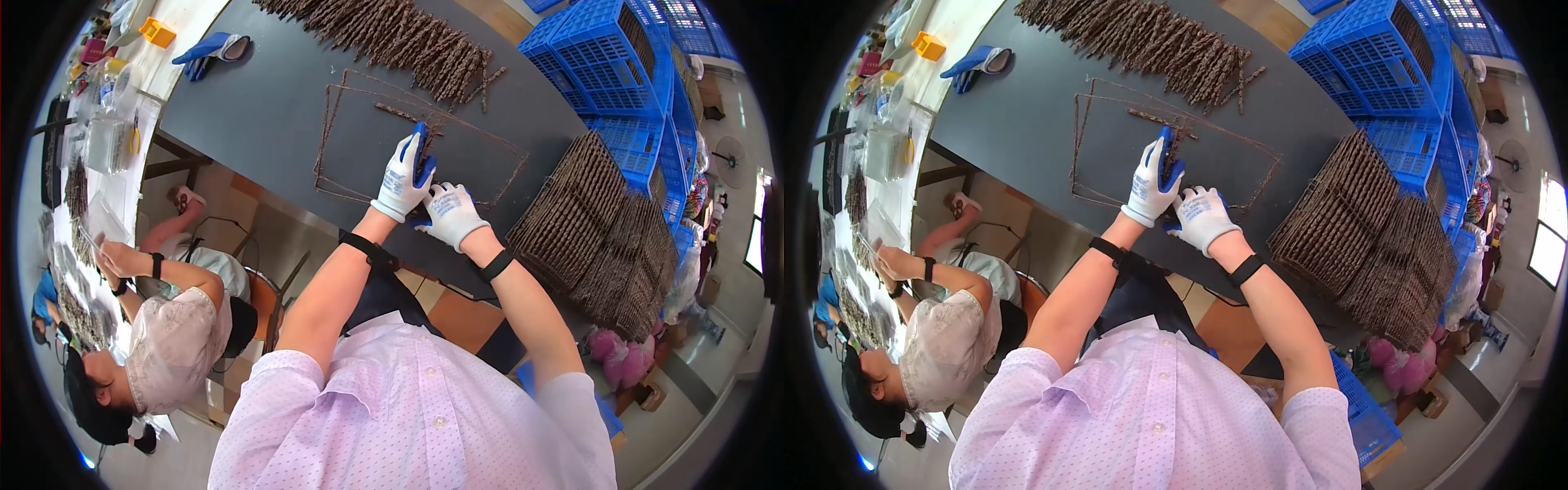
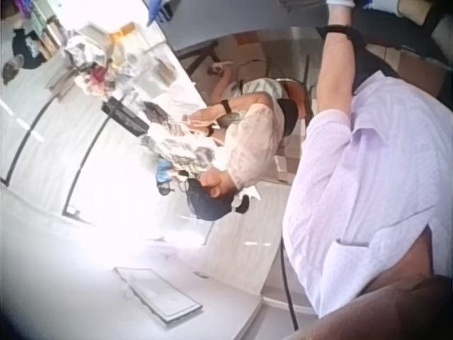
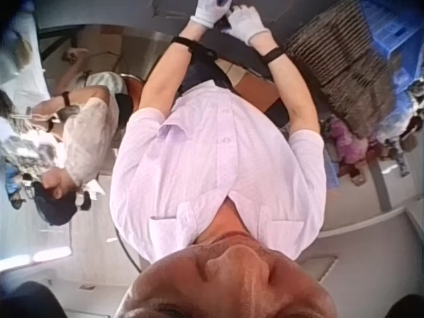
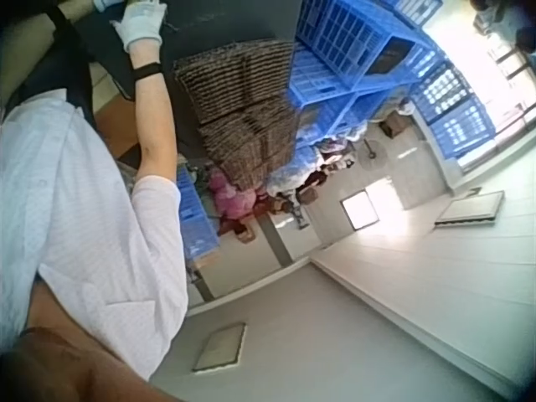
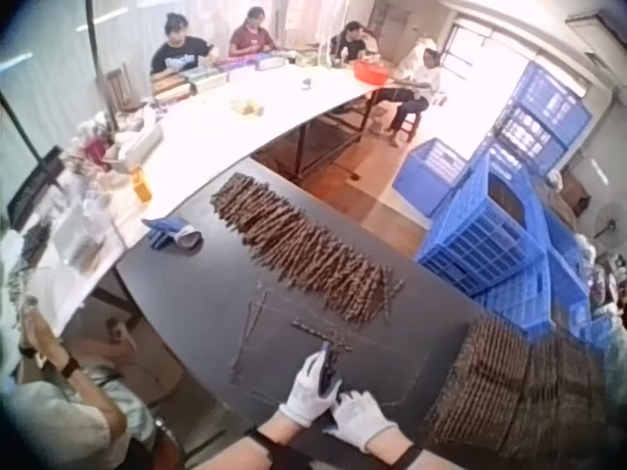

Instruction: Assembling small wicker bundles onto a rectangular wire frame using pliers.

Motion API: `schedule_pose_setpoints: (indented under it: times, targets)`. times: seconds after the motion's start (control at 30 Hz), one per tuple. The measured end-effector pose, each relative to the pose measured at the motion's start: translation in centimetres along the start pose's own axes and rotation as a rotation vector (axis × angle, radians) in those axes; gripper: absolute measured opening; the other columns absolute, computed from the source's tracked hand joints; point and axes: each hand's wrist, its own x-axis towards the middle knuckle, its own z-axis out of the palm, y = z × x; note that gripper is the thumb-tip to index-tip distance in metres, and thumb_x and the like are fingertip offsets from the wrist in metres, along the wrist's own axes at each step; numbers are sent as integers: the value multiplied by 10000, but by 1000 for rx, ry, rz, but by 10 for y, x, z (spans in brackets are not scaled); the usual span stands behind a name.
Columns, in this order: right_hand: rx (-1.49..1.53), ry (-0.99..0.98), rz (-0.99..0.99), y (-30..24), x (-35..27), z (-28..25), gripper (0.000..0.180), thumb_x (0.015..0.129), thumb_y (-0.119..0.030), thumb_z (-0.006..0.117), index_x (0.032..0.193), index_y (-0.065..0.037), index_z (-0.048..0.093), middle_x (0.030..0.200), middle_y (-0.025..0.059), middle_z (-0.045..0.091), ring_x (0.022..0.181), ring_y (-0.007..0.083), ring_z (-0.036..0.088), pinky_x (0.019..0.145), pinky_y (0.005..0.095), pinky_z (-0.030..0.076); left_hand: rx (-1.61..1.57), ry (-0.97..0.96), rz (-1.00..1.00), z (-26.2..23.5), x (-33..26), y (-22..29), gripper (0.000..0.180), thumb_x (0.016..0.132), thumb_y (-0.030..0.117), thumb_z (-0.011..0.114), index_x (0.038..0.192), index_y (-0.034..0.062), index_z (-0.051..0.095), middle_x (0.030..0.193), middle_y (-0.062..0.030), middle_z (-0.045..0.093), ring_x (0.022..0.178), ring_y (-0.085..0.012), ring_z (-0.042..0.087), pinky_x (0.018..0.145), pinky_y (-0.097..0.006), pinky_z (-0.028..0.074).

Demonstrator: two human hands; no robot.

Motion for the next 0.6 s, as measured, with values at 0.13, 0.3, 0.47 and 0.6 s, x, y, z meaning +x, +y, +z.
schedule_pose_setpoints:
  times: [0.13,0.3,0.47,0.6]
  targets:
    - [338,-137,16,13,12,-6,528,867,-436,677,1219,-46,620,1246,157,632,1181,316,576,994,416,447,6,6,63,-3,7,8,698,822,14,682,1453,9,384,1328,-249,527,1148,-431,561,961,-442,493]
    - [779,-259,8,33,22,2,478,827,-312,734,1234,-73,655,1204,144,674,1122,317,617,979,379,468,28,15,203,-4,16,22,687,780,-2,721,1399,-21,423,1336,-258,533,1141,-436,582,925,-433,523]
    - [943,-241,-10,37,22,11,453,844,-286,728,1224,-48,661,1171,157,685,1071,288,625,945,357,466,6,109,-2,-9,17,21,728,791,-16,713,1442,-18,388,1345,-241,546,1129,-366,618,922,-389,525]
    - [934,-285,126,34,20,-6,427,860,-299,710,1194,-35,677,1109,144,707,1024,260,637,927,344,468,-219,37,-314,-11,22,-3,704,808,51,714,1441,-19,414,1263,-235,611,1113,-346,641,960,-373,500]
